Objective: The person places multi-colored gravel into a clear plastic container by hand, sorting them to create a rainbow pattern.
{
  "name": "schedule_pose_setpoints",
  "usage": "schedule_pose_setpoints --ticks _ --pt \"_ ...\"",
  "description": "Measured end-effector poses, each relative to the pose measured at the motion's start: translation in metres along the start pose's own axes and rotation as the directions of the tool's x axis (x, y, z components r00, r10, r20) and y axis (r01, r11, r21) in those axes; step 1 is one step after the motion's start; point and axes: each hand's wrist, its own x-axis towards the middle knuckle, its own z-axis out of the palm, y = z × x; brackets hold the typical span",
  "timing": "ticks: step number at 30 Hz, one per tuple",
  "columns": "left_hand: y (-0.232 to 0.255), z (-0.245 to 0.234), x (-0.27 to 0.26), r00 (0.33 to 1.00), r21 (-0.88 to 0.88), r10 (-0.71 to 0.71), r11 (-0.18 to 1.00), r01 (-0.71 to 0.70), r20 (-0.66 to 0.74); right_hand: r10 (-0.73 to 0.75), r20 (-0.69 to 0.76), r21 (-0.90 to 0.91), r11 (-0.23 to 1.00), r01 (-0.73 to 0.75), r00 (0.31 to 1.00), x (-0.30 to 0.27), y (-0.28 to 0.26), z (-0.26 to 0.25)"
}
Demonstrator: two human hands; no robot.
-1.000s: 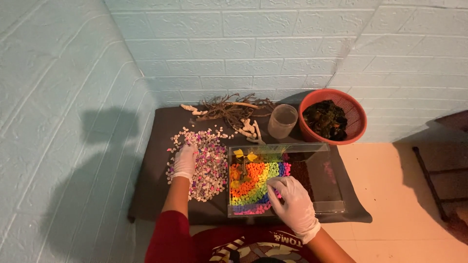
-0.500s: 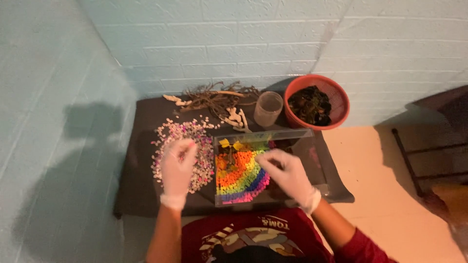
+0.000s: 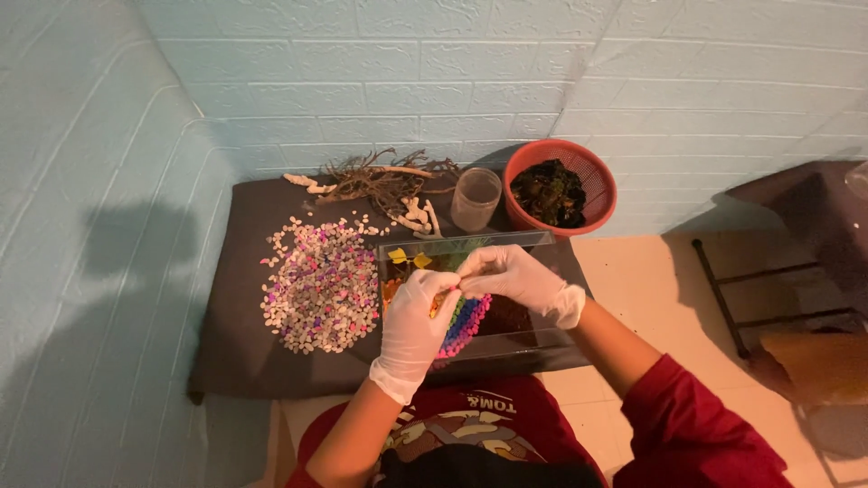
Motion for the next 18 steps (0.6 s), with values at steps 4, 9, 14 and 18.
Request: schedule_pose_setpoints --ticks 4,9,14,18 --pt "-0.013 0.005 -0.017 0.999 0.059 -0.051 0.997 0.051 -0.008 0.092 -0.003 -0.633 0.771 -0.073 0.996 0.014 0.020 -0.032" --pt "-0.011 0.001 -0.024 0.999 0.080 -0.051 0.996 0.050 0.000 0.311 0.001 -0.991 -0.128 0.043 0.950 0.086 0.158 -0.097" --pt "-0.015 0.005 -0.027 0.999 0.188 -0.038 0.982 0.032 0.028 0.251 0.019 -0.994 -0.096 0.044 0.968 0.147 0.268 -0.138" --pt "-0.016 0.006 -0.028 0.999 0.184 -0.042 0.982 0.036 0.030 0.300 0.050 -0.990 -0.113 0.088 0.953 0.131 0.241 -0.126"
